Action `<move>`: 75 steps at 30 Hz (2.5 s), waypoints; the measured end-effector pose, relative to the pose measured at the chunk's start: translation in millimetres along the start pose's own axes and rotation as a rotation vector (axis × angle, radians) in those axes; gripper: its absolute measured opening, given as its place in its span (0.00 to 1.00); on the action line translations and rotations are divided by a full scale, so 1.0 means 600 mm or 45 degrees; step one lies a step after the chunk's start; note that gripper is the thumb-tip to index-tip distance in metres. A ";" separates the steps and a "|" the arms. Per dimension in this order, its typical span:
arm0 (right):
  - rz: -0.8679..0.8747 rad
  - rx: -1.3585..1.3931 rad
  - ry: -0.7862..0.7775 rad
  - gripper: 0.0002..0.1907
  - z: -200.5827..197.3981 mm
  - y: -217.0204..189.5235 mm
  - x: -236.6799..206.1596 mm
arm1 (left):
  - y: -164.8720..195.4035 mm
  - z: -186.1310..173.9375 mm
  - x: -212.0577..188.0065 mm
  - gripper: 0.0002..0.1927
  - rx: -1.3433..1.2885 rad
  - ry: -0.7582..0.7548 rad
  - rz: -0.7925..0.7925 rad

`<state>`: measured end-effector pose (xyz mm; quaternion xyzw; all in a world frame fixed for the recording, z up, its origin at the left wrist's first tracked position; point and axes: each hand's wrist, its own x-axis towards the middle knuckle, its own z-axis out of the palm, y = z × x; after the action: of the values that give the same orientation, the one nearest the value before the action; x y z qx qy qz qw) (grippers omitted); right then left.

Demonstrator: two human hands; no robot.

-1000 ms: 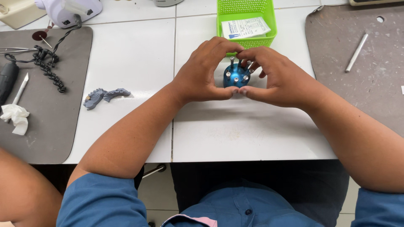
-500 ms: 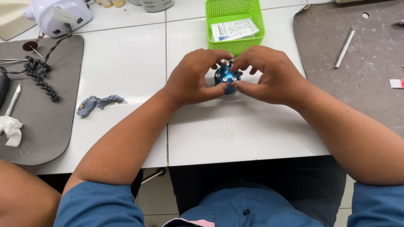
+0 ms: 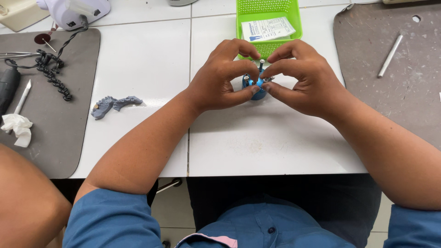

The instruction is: The person uses a rotary tool to grind a small tooth-shaped object, then places it into a dental mold. The person then handles a blue tool holder with multiple metal pins, adjusting and rotating it on the table.

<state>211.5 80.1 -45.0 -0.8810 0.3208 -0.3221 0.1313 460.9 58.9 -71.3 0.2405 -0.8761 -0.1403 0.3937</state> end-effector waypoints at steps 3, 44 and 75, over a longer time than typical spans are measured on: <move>0.049 0.061 0.034 0.09 -0.002 0.002 -0.001 | 0.001 -0.002 -0.002 0.08 0.022 -0.006 0.044; -0.253 -0.273 -0.006 0.09 -0.008 0.006 -0.004 | -0.002 -0.001 -0.001 0.07 -0.110 0.109 0.156; -0.208 -0.191 0.093 0.06 -0.013 0.018 -0.012 | -0.002 0.003 0.000 0.06 0.039 0.034 0.153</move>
<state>196.9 76.6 -47.1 -0.8992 0.2756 -0.3388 0.0265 459.8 58.1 -73.3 0.1954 -0.8856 -0.1000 0.4092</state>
